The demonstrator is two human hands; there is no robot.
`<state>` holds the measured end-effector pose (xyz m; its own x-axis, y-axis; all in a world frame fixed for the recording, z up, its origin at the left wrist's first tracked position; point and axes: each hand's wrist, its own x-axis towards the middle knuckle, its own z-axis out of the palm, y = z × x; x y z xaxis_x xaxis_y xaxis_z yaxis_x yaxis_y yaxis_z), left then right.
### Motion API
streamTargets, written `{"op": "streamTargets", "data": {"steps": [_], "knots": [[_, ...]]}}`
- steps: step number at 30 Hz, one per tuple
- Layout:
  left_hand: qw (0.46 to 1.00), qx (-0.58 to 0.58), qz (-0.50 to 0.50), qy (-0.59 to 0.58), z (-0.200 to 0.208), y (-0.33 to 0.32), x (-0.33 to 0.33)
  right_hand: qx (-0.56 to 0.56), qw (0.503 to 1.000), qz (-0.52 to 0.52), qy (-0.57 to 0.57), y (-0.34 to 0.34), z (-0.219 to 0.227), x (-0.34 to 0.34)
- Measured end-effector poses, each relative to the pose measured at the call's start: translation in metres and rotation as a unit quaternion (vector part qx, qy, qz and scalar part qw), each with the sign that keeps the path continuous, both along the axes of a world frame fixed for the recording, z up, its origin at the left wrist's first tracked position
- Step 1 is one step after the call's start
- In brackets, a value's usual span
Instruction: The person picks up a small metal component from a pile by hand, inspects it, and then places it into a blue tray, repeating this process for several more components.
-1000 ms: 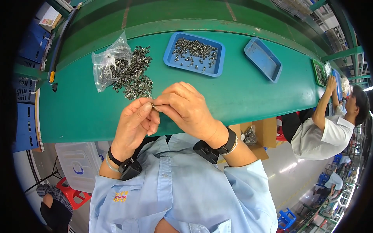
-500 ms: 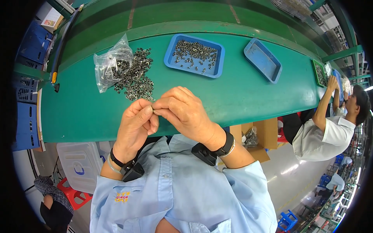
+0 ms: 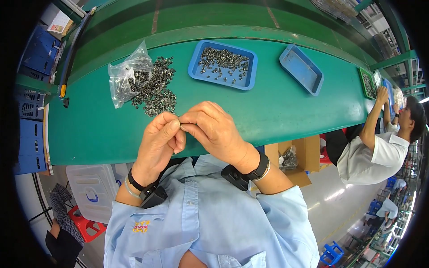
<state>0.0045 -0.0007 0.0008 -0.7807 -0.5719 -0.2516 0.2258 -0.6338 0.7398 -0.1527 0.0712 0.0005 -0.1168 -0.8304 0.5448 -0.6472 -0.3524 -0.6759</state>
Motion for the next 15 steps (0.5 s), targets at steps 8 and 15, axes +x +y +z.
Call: {"op": "streamTargets", "data": {"steps": [8, 15], "knots": [[1.0, -0.005, 0.004, 0.006, 0.013, 0.003, 0.003, 0.0, 0.999, 0.01, -0.049, 0.002, 0.003, 0.003], [0.995, 0.046, -0.013, 0.089, 0.005, 0.004, 0.005, -0.005, 0.99, 0.035, -0.135, 0.004, 0.004, 0.009]]}}
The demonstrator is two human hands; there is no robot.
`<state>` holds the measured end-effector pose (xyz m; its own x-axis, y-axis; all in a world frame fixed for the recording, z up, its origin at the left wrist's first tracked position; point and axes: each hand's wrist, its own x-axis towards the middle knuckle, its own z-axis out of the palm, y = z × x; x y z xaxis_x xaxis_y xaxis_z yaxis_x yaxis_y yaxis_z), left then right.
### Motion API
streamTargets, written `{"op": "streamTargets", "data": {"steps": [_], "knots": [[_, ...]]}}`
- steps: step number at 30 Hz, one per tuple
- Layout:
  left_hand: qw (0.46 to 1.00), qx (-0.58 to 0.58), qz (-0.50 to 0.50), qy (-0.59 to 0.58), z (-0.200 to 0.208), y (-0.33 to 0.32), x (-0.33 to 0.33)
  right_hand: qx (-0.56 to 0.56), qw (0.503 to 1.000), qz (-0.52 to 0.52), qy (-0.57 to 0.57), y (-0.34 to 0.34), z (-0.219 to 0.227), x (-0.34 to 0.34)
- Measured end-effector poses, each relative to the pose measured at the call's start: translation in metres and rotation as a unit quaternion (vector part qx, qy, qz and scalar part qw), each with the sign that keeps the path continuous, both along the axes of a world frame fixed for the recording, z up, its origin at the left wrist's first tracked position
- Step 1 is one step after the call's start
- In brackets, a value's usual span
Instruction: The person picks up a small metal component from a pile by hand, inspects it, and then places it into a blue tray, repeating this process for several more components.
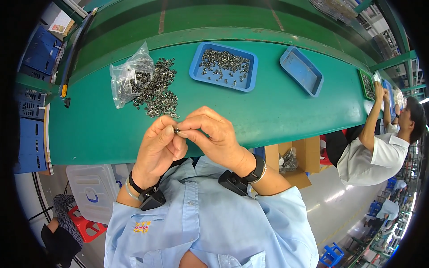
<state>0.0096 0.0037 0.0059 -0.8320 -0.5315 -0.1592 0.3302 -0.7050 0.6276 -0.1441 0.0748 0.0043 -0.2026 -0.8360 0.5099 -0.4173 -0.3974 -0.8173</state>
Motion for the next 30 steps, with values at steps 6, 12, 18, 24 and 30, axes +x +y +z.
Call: {"op": "streamTargets", "data": {"steps": [6, 12, 18, 24, 30], "knots": [[1.0, 0.015, -0.001, 0.004, 0.001, -0.001, 0.001, -0.005, 0.999, -0.002, 0.04, -0.001, 0.005, 0.0], [1.0, 0.001, -0.006, -0.005, 0.004, -0.004, 0.002, -0.023, 0.998, -0.005, 0.064, -0.004, 0.004, -0.001], [0.998, -0.04, -0.007, -0.047, 0.006, -0.008, 0.002, -0.038, 0.995, 0.0, 0.097, -0.008, 0.001, -0.004], [0.999, -0.022, -0.003, -0.039, 0.009, -0.006, -0.001, -0.023, 0.999, -0.007, 0.03, -0.01, -0.005, -0.003], [1.0, -0.016, 0.005, -0.024, 0.007, -0.002, -0.003, -0.016, 1.0, -0.006, -0.008, -0.008, -0.011, -0.004]]}}
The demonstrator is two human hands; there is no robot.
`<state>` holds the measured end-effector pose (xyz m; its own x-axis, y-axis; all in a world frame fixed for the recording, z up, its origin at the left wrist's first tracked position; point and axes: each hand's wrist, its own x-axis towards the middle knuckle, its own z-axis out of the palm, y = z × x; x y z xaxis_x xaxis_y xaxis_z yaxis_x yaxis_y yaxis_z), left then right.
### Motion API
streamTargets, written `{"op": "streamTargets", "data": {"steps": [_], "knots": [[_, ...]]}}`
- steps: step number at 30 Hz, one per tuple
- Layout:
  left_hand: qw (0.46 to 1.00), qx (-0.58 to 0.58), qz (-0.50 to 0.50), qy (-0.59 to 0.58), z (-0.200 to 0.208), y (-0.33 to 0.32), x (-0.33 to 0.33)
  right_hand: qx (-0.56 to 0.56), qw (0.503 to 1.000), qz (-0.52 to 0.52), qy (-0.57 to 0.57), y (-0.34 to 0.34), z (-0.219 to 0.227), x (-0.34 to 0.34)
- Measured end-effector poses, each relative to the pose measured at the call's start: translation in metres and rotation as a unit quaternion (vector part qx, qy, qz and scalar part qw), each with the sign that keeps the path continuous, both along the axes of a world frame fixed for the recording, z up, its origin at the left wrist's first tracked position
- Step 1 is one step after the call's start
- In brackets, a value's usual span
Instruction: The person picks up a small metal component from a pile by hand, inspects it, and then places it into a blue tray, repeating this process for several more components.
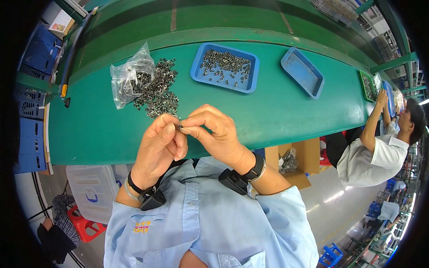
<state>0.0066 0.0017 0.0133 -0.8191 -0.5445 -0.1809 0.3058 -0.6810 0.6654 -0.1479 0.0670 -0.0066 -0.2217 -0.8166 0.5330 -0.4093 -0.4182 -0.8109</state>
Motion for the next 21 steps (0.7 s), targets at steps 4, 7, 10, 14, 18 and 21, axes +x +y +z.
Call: {"op": "streamTargets", "data": {"steps": [4, 7, 10, 14, 18, 21], "knots": [[1.0, 0.0, 0.0, 0.0, -0.003, 0.0, 0.0, 0.015, 1.0, -0.004, 0.006, 0.003, 0.005, 0.002], [1.0, 0.009, -0.013, 0.003, -0.004, -0.002, 0.001, 0.007, 1.0, -0.001, 0.024, 0.004, 0.005, 0.002], [1.0, 0.01, -0.029, 0.004, -0.007, -0.004, 0.003, -0.003, 0.999, 0.005, 0.049, 0.005, 0.002, -0.001], [0.999, 0.007, -0.048, -0.002, -0.008, -0.004, 0.003, -0.014, 0.997, 0.021, 0.076, 0.005, -0.004, -0.008], [0.999, 0.022, -0.049, -0.01, -0.005, -0.003, 0.001, -0.017, 0.998, 0.041, 0.052, 0.003, -0.007, -0.01], [0.998, 0.04, -0.047, 0.004, -0.005, -0.002, 0.001, -0.026, 0.998, 0.053, 0.026, 0.003, -0.008, -0.01]]}}
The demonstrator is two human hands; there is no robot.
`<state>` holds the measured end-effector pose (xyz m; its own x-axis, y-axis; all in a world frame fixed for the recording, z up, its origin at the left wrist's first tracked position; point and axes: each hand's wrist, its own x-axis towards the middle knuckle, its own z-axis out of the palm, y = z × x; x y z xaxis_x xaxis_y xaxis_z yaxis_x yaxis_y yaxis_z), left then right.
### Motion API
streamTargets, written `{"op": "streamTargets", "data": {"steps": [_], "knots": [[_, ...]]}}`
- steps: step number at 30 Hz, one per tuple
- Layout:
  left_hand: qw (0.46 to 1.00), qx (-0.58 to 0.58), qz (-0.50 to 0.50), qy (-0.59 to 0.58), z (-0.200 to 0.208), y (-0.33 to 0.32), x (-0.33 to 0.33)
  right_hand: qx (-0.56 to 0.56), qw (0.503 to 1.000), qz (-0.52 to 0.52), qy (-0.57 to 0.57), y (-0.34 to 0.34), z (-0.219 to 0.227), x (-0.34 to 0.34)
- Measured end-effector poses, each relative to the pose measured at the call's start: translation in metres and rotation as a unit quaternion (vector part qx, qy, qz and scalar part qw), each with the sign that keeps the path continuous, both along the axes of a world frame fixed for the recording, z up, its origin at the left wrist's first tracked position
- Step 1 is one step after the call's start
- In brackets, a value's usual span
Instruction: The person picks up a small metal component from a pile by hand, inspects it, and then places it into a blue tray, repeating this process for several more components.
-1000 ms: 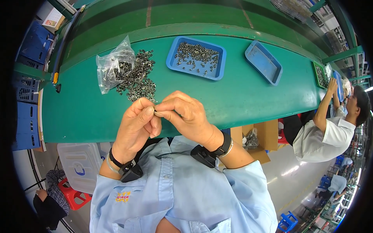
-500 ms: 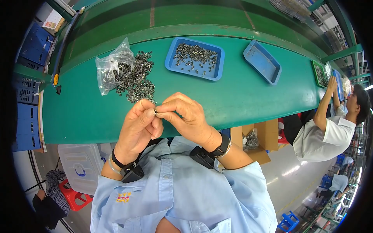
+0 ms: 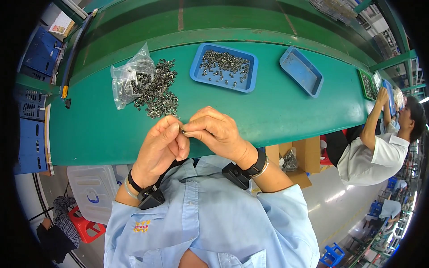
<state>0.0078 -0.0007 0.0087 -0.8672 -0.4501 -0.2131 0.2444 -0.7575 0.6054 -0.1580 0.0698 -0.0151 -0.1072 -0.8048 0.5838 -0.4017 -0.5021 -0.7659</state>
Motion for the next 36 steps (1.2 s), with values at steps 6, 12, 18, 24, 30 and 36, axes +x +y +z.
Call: {"op": "streamTargets", "data": {"steps": [6, 12, 18, 24, 30, 36], "knots": [[1.0, -0.026, -0.007, -0.009, -0.003, -0.001, 0.0, 0.009, 1.0, 0.006, -0.015, 0.001, -0.001, 0.001], [0.998, -0.048, 0.008, -0.032, 0.0, 0.001, -0.001, 0.012, 1.0, -0.009, -0.001, 0.001, 0.0, 0.002], [0.995, -0.044, 0.076, -0.045, 0.006, -0.008, 0.001, -0.028, 0.989, -0.106, 0.1, -0.008, 0.021, -0.012], [0.983, -0.062, 0.165, -0.05, -0.006, -0.029, 0.032, 0.022, 0.948, -0.256, 0.187, -0.035, 0.038, -0.067], [0.978, -0.031, 0.197, -0.063, -0.021, -0.031, 0.047, 0.078, 0.941, -0.142, 0.297, -0.035, 0.014, -0.045], [0.983, -0.034, 0.168, -0.062, -0.022, -0.028, 0.047, 0.144, 0.926, -0.093, 0.336, -0.038, 0.002, 0.012]]}}
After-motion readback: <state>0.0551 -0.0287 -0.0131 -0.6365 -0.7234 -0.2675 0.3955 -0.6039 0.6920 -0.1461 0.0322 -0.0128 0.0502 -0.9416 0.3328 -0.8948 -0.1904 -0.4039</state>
